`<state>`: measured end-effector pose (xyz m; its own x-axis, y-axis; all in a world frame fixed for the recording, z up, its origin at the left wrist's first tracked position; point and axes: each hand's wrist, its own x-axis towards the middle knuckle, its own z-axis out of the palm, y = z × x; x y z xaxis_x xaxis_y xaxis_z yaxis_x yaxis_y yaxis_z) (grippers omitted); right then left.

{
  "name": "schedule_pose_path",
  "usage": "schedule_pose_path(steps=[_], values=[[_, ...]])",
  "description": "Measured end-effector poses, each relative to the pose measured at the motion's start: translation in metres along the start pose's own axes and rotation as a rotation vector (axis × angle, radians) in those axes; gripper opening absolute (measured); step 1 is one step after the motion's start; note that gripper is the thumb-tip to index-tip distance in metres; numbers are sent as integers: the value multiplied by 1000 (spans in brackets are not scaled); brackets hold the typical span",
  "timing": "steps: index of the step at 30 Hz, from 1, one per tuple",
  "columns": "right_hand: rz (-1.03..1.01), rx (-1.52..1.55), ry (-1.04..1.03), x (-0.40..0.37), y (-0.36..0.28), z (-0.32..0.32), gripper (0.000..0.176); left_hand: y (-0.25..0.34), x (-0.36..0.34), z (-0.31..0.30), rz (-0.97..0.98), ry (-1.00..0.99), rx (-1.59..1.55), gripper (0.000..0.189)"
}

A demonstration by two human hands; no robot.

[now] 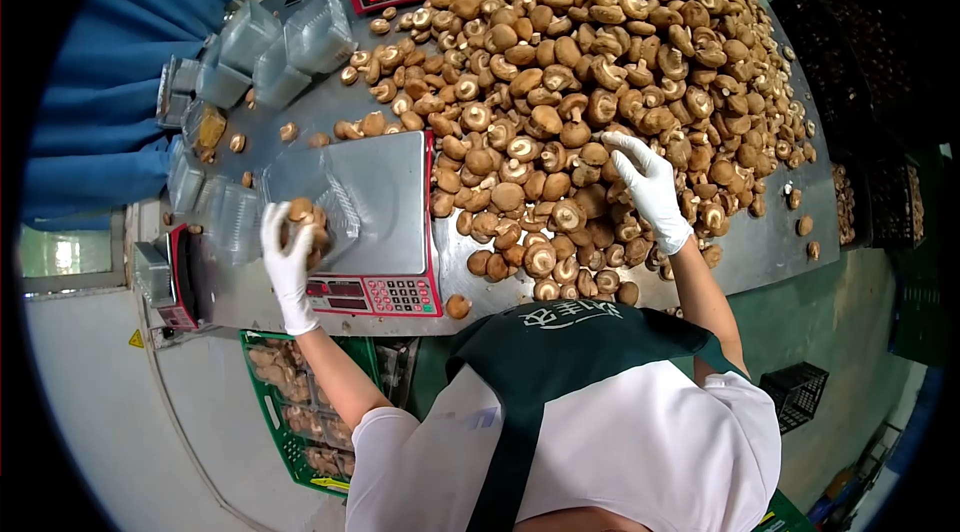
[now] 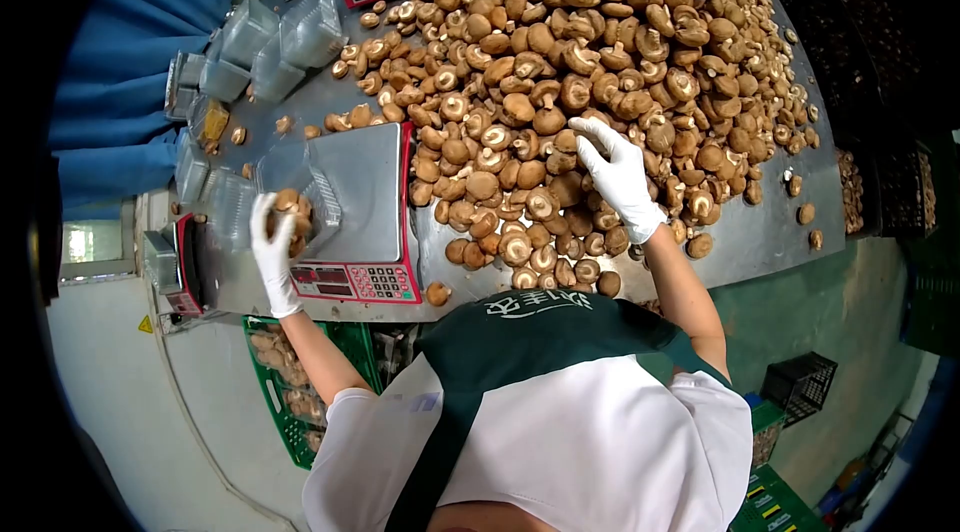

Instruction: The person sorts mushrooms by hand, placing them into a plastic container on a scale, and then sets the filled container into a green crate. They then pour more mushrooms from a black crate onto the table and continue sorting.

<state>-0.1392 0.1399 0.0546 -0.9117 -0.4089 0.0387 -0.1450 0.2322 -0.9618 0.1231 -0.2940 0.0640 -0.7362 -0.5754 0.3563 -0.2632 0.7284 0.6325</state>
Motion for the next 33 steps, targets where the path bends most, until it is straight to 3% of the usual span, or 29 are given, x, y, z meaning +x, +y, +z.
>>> schedule_pose_path(steps=[1,4,5,7,8,10,11,13,15,17,19,21,23,25,26,29,30,31,33], values=[[-37,-49,-8,4,2,3,28,2,-2,7,-68,-70,107,55],[20,-184,-96,10,-16,22,25,12,-4,26,-106,69,317,57],[-184,-283,-122,13,-12,32,23,15,-4,29,-112,70,319,57],[-334,-417,-284,16,-5,50,26,29,-3,37,-135,100,699,55],[-381,-532,-342,15,-8,62,29,33,-2,41,-71,158,701,52],[-560,-730,-412,12,-8,88,38,57,4,53,55,244,501,42],[-652,-819,-407,10,-4,101,34,73,6,63,89,257,332,39],[-836,-1002,-299,8,22,126,26,105,9,87,147,149,87,36],[-886,-1028,-289,7,19,129,21,125,10,110,135,-13,-19,36],[-682,-879,-344,7,-2,115,21,136,10,132,92,-164,-85,34],[-453,-658,-345,8,-15,89,33,132,13,157,119,-253,-32,36],[7,-231,-410,12,-21,55,38,134,14,177,95,-393,35,46],[154,206,-308,7,-27,20,44,132,11,204,119,-468,148,52],[229,575,-226,13,-7,-6,51,137,6,221,21,-614,273,60],[143,781,-298,12,-4,-18,57,136,6,226,62,-654,325,59],[215,832,-92,3,-1,-34,56,134,8,225,125,-699,323,46],[230,756,-103,5,8,-41,43,133,10,223,77,-664,262,43],[330,708,25,8,-6,-33,30,133,11,220,30,-628,201,41],[337,382,-42,13,6,-31,22,131,12,216,-27,-556,127,42]])
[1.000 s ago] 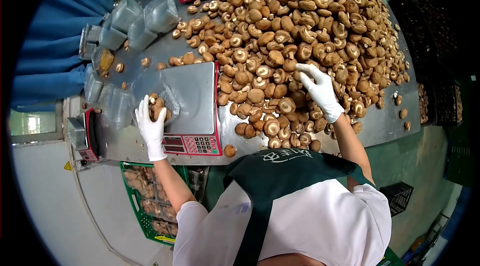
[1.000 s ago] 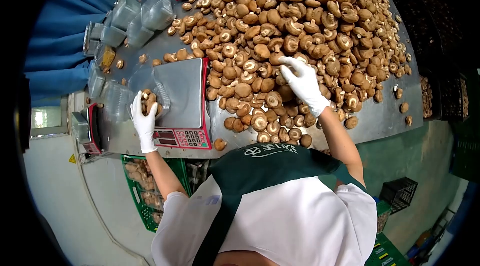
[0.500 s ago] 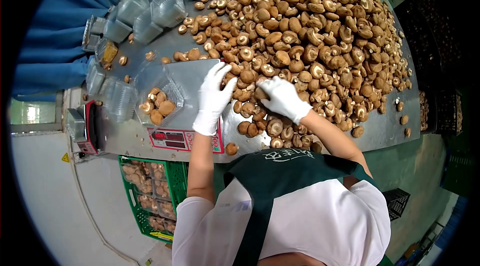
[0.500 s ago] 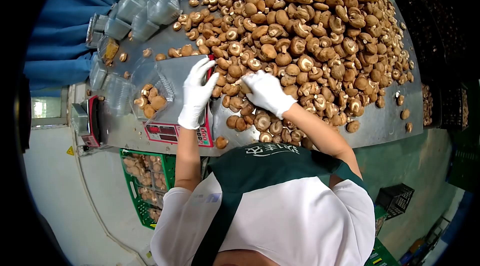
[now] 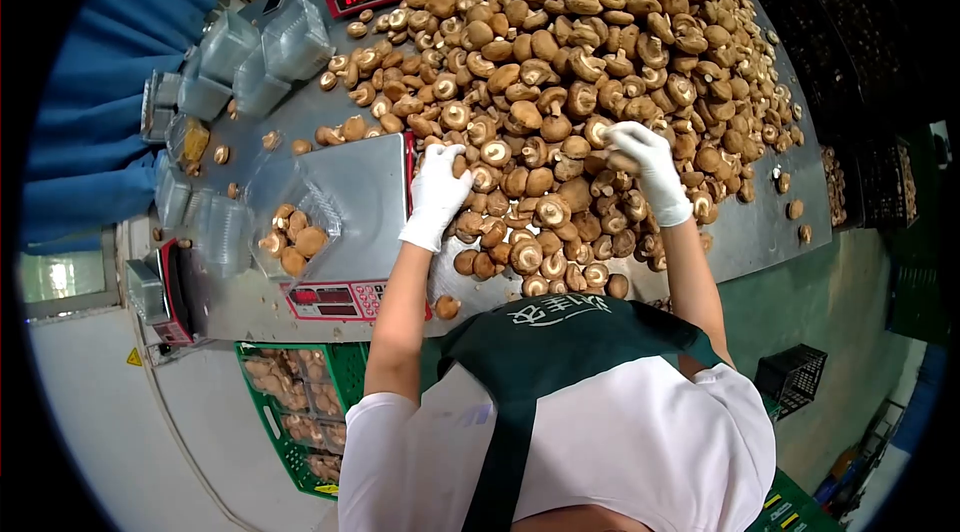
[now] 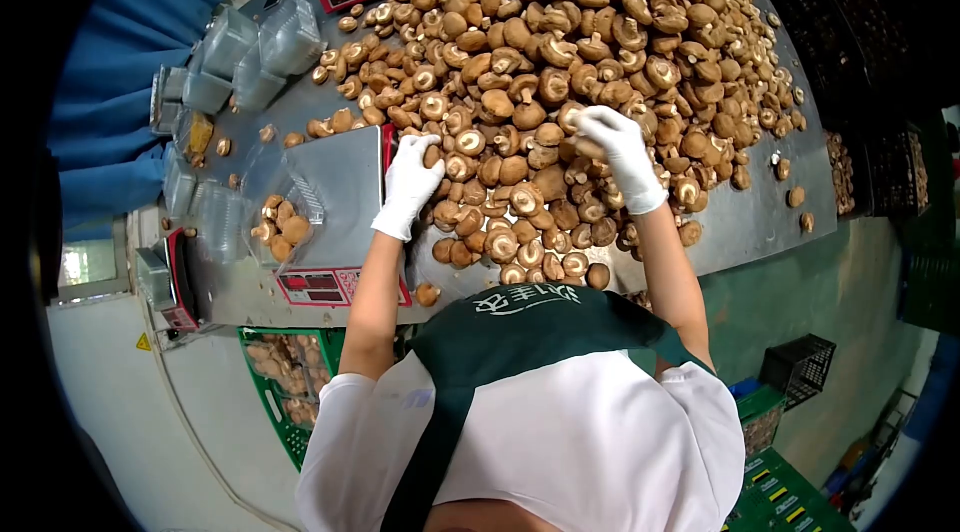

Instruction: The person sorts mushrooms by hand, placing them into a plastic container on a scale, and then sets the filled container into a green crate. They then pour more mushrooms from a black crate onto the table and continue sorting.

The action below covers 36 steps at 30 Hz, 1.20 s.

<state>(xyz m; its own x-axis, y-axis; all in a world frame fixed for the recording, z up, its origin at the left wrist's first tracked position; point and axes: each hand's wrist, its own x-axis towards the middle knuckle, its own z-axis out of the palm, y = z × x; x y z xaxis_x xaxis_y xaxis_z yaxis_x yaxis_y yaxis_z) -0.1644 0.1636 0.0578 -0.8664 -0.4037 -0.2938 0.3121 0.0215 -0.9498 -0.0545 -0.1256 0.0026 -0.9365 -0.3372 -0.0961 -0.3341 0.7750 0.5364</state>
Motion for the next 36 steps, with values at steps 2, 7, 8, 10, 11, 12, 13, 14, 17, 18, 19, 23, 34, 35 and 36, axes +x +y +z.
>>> schedule_pose_path(steps=[2,7,8,10,11,12,13,14,17,18,19,23,34,35,36], values=[[-104,-401,28,4,1,22,25,-4,0,-1,59,53,47,47],[-510,-1477,76,37,16,59,46,24,5,7,226,140,-20,59],[-505,-1502,65,39,18,65,46,37,7,8,243,132,-105,59],[-423,-1529,34,46,20,70,48,52,15,13,333,127,-141,65],[-405,-1504,31,49,18,68,49,57,21,21,369,148,-176,65],[-405,-1507,33,48,16,67,49,62,27,27,372,147,-209,65],[-365,-1444,58,46,13,65,49,67,32,31,362,128,-184,66],[-328,-1380,83,44,8,62,50,70,36,33,353,111,-159,66],[-206,-854,44,31,1,38,34,69,37,30,353,179,-184,66],[-85,-458,9,26,0,28,25,68,35,27,351,237,-220,65],[-29,-168,32,14,-11,21,14,68,33,23,354,243,-252,62],[-59,23,132,5,2,-20,16,67,22,22,354,129,-168,55],[-496,-1133,-47,-22,0,-4,25,27,-63,43,354,-44,107,56],[-573,-1294,-131,-22,3,4,23,22,-64,44,386,-12,152,54],[-652,-1454,-217,-22,10,12,20,19,-67,45,418,21,197,52]])
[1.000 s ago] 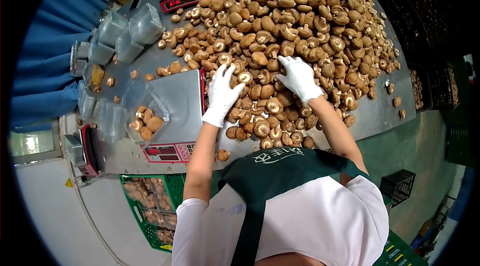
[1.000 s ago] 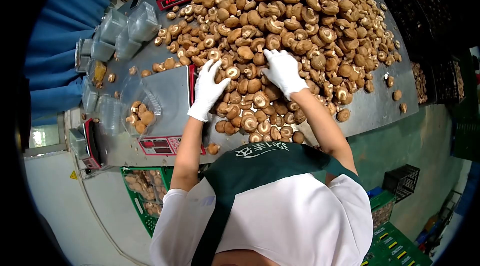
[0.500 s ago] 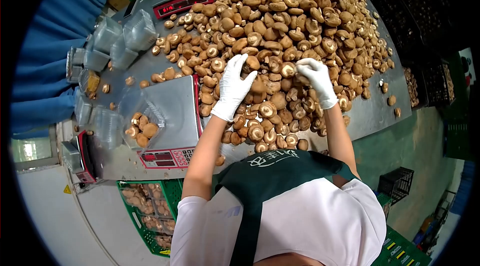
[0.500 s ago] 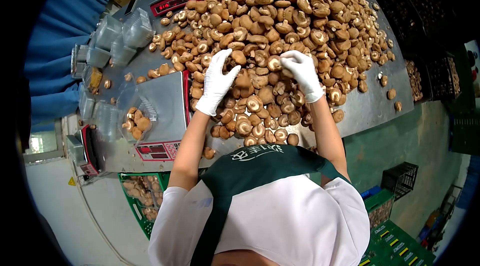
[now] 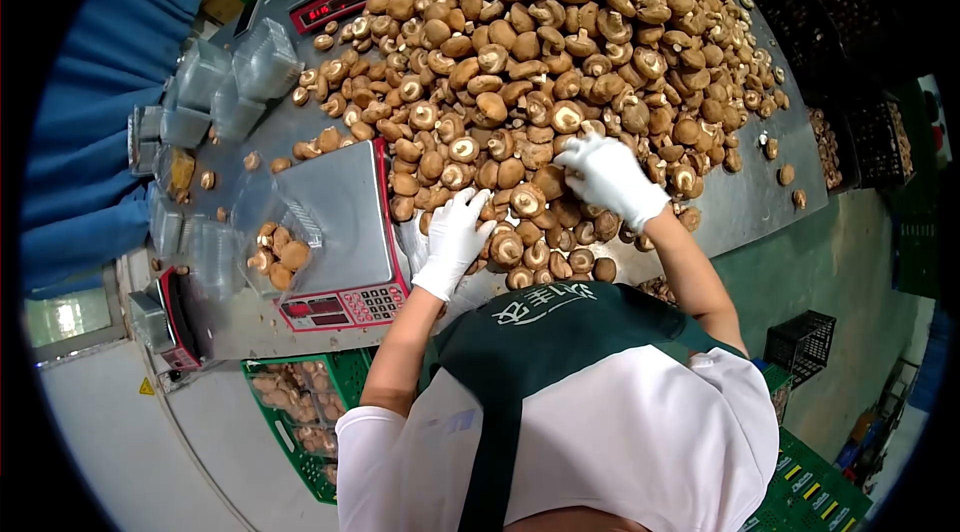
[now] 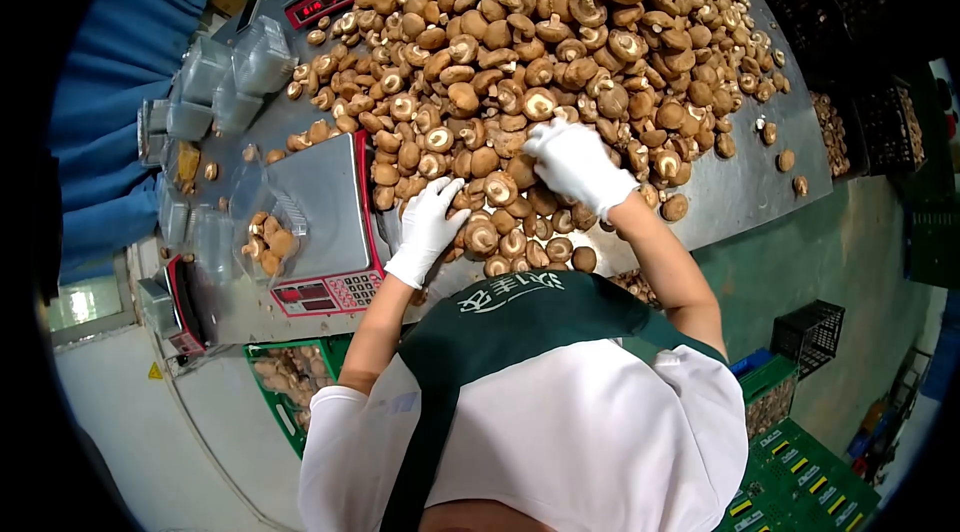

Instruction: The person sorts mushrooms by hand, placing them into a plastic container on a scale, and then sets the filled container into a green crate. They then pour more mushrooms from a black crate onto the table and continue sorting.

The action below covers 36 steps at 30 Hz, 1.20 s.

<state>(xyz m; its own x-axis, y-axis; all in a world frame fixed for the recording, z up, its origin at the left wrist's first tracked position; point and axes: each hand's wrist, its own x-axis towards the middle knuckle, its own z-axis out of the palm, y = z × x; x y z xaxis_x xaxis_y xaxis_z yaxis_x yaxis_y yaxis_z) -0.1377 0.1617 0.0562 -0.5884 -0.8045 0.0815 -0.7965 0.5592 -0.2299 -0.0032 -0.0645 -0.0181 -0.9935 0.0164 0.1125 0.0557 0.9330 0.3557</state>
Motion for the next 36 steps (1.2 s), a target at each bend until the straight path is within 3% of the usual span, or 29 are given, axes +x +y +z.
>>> schedule_pose_path(steps=[2,4,5,6,9,11,12,13,14,16,18,19,22,24,27,30,32,36], values=[[-150,-223,109,3,-13,27,8,2,4,-5,-15,-6,-44,46],[-180,-459,130,4,-22,48,7,4,10,-11,-148,169,-468,41],[-243,-469,98,6,-21,53,10,6,13,-20,-234,131,-634,41],[-243,-468,99,7,-20,56,10,7,16,-27,-379,64,-992,43],[-255,-470,-33,10,-20,56,9,14,19,-55,-489,56,-1860,38],[-74,-241,120,13,-18,48,11,2,17,-42,-466,65,-1795,33],[-38,-140,90,15,-14,40,13,-1,15,-37,-446,68,-1728,29],[7,-87,82,16,-15,29,14,6,14,-44,-536,-2,-1360,23],[53,-34,74,17,-15,22,15,16,17,-38,-524,-40,-1269,27],[246,123,63,15,-10,12,28,30,14,-7,-216,95,-756,44],[384,296,128,10,2,9,35,59,19,-20,-65,-57,-297,68],[443,548,161,8,13,14,39,66,22,-11,-52,-142,-105,79],[754,1278,194,-4,21,5,36,68,41,8,-113,-181,41,61],[714,1288,284,-12,24,4,32,54,45,12,-17,-73,16,46],[697,1638,315,-26,24,-3,23,45,43,10,-5,-56,-42,41],[626,1698,243,-35,37,17,22,29,37,20,-166,58,-759,37],[601,1668,227,-32,26,15,24,25,33,0,-514,-243,-1405,42],[612,1724,223,-27,13,29,28,37,24,-25,-557,-201,-1819,35]])
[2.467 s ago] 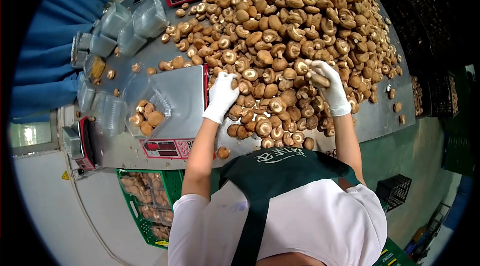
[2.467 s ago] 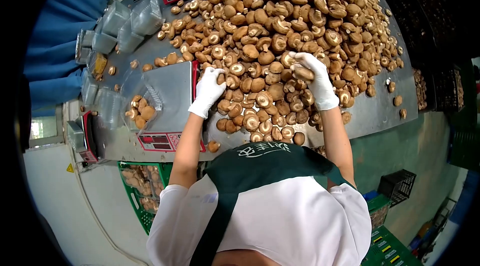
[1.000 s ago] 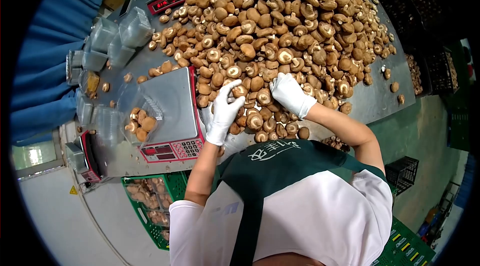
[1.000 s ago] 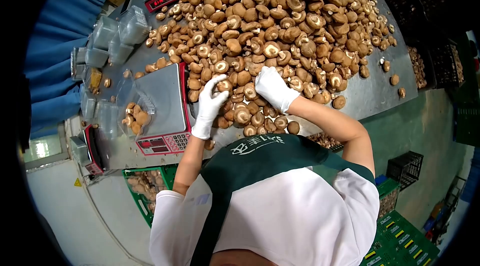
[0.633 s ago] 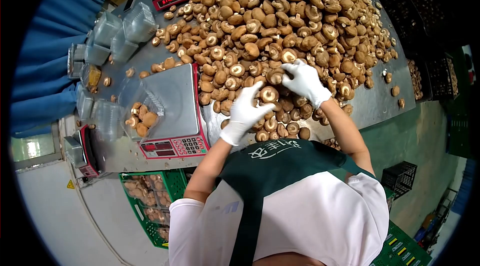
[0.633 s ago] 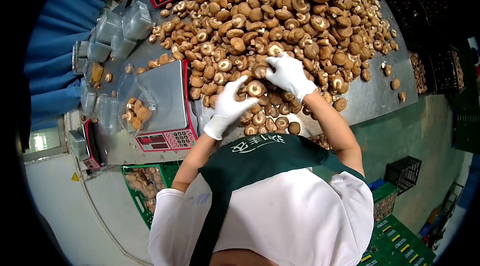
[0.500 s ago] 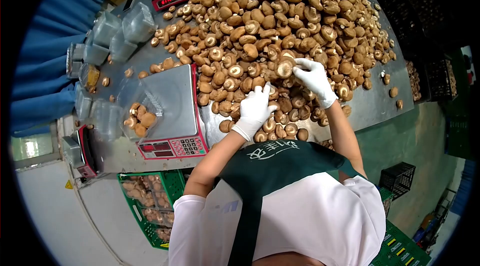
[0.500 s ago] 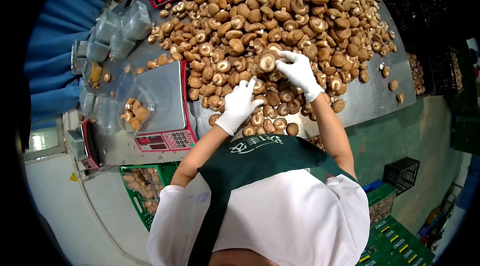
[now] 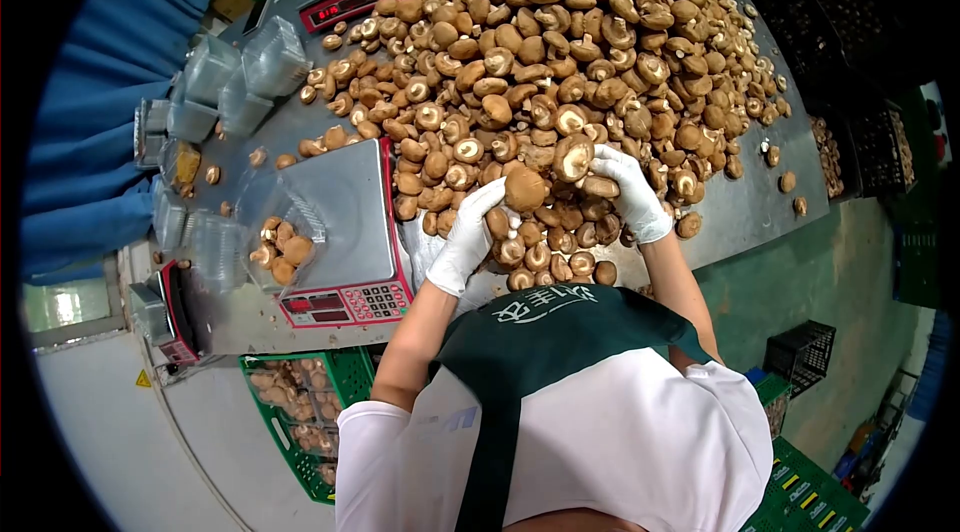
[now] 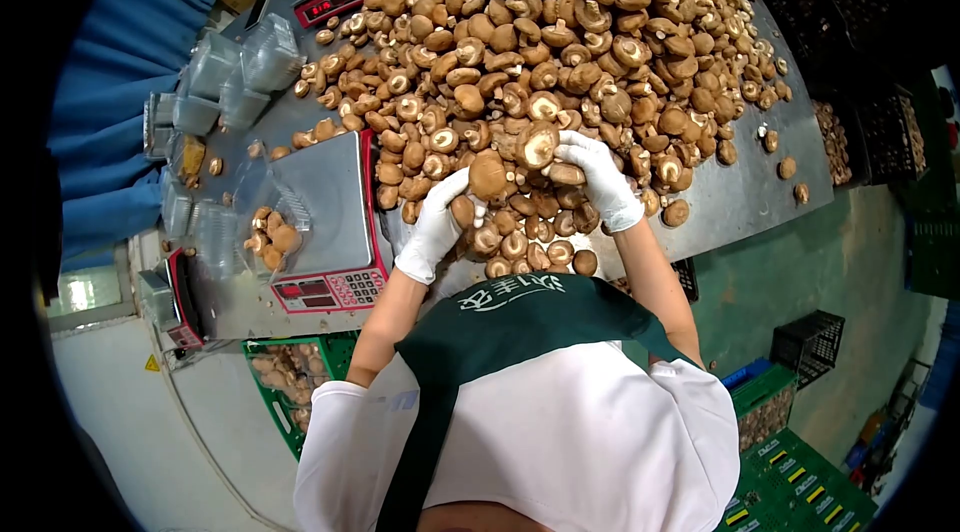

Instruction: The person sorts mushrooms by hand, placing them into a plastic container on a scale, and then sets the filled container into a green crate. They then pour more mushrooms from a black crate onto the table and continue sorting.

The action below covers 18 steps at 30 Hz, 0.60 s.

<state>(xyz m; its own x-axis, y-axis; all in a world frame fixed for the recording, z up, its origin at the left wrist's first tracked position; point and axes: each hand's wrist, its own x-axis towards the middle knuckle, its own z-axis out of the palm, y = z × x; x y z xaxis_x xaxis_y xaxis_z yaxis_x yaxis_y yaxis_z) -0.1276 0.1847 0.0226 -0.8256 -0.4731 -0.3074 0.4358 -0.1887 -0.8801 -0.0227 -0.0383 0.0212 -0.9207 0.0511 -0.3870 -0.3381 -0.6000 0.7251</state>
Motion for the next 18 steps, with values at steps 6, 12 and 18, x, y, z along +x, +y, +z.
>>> schedule_pose_path(steps=[6,12,18], values=[[6,84,-78,7,14,26,27,-6,-4,-8,-151,-134,-487,52],[-67,-17,21,5,26,47,21,-41,6,-33,-196,-385,-958,55],[-667,-773,241,-7,43,70,22,-24,-7,2,-47,-255,-902,44]])
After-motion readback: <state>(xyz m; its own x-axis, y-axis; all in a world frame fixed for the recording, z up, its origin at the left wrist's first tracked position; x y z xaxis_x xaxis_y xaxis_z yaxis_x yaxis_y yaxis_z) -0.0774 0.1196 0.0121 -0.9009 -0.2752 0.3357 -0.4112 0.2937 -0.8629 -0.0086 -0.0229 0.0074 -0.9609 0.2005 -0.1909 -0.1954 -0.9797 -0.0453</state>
